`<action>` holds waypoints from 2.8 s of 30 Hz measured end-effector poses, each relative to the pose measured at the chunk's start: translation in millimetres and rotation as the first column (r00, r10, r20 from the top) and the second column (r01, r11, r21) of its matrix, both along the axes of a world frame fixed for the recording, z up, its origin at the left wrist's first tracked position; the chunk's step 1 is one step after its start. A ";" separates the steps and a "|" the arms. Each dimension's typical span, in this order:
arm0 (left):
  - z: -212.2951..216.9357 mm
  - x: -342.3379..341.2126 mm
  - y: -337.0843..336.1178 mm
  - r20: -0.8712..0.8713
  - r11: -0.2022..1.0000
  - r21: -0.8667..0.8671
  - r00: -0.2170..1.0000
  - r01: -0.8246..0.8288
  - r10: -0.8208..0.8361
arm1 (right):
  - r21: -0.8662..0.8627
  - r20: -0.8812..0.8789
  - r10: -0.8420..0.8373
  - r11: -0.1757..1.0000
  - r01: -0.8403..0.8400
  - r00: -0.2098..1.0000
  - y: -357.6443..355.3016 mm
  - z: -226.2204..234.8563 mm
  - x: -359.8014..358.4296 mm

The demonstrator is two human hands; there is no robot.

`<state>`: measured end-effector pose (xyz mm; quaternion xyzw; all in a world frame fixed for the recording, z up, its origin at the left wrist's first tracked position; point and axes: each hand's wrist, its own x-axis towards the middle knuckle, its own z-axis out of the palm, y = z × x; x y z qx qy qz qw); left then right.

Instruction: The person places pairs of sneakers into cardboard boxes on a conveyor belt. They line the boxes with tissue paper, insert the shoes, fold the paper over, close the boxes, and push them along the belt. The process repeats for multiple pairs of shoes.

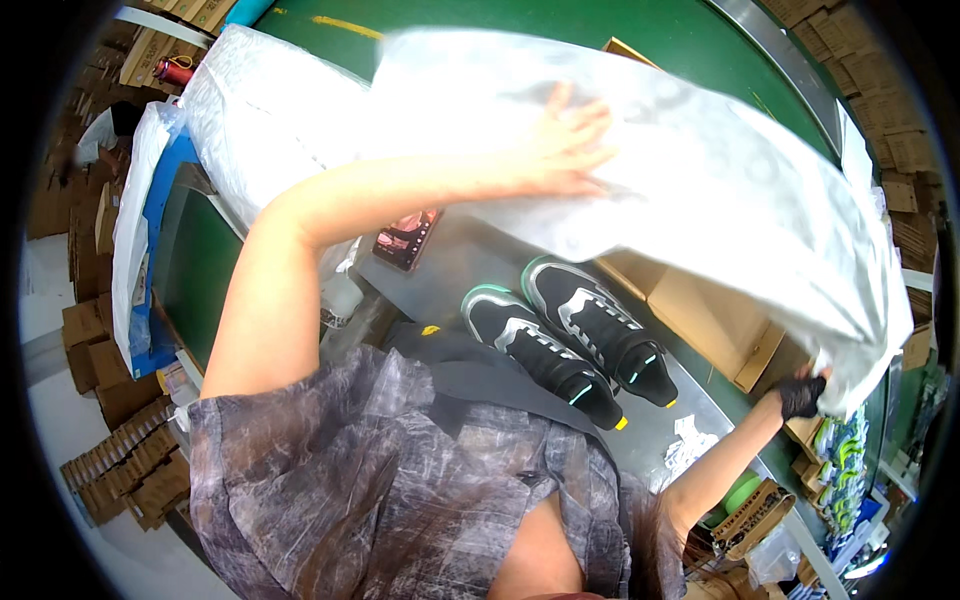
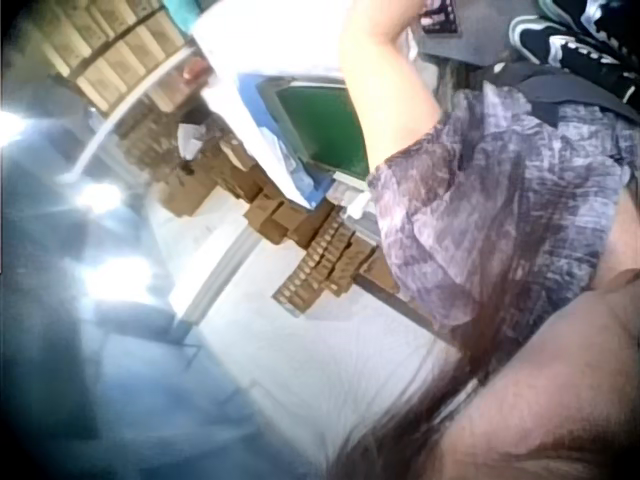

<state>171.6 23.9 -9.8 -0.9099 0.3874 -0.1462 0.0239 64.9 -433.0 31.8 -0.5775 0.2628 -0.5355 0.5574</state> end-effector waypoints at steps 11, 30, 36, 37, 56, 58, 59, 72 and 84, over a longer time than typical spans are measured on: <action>-59.7 54.7 113.0 -0.796 0.415 -0.187 0.385 -0.891 0.468 | 0.656 -0.298 0.010 0.728 0.198 0.954 -143.9 -123.0 -133.2; -69.2 16.2 78.9 -0.881 0.201 -0.226 0.112 -0.953 -0.461 | -0.203 -0.969 0.162 -0.102 -0.974 0.185 232.9 11.4 -148.4; 1.7 36.0 119.3 -0.915 0.323 -0.337 0.226 -0.884 -0.335 | 0.552 -0.225 0.957 0.279 -0.786 0.182 223.8 74.6 -72.4; 17.9 35.5 123.6 -0.913 0.308 -0.367 0.277 -0.878 -0.298 | 0.565 -0.256 0.942 0.328 -0.757 0.217 224.3 79.5 -47.3; -26.3 26.4 -38.0 -0.178 0.867 -0.496 0.974 0.035 -0.141 | -0.576 -0.813 -0.324 0.323 -0.751 0.484 174.6 -57.3 7.9; -29.7 17.5 -43.1 -0.289 0.996 -0.092 0.956 0.017 -0.043 | -0.055 -0.987 -0.155 0.548 -0.835 -0.036 140.5 -47.6 -19.4; -35.5 18.3 -42.7 -0.342 0.990 0.135 0.936 -0.043 0.087 | 0.073 -0.976 -0.116 0.621 -0.781 -0.183 137.4 -35.3 -31.3; 9.5 -102.0 -38.8 -0.491 0.812 -0.535 0.697 0.233 -0.523 | 0.594 -0.459 0.758 0.650 -0.475 0.463 154.6 -98.6 -150.9; 75.4 -72.6 -9.6 -0.863 0.493 -0.474 0.274 -0.730 -0.425 | 0.353 0.029 0.952 0.276 -0.894 0.305 206.8 8.7 -99.4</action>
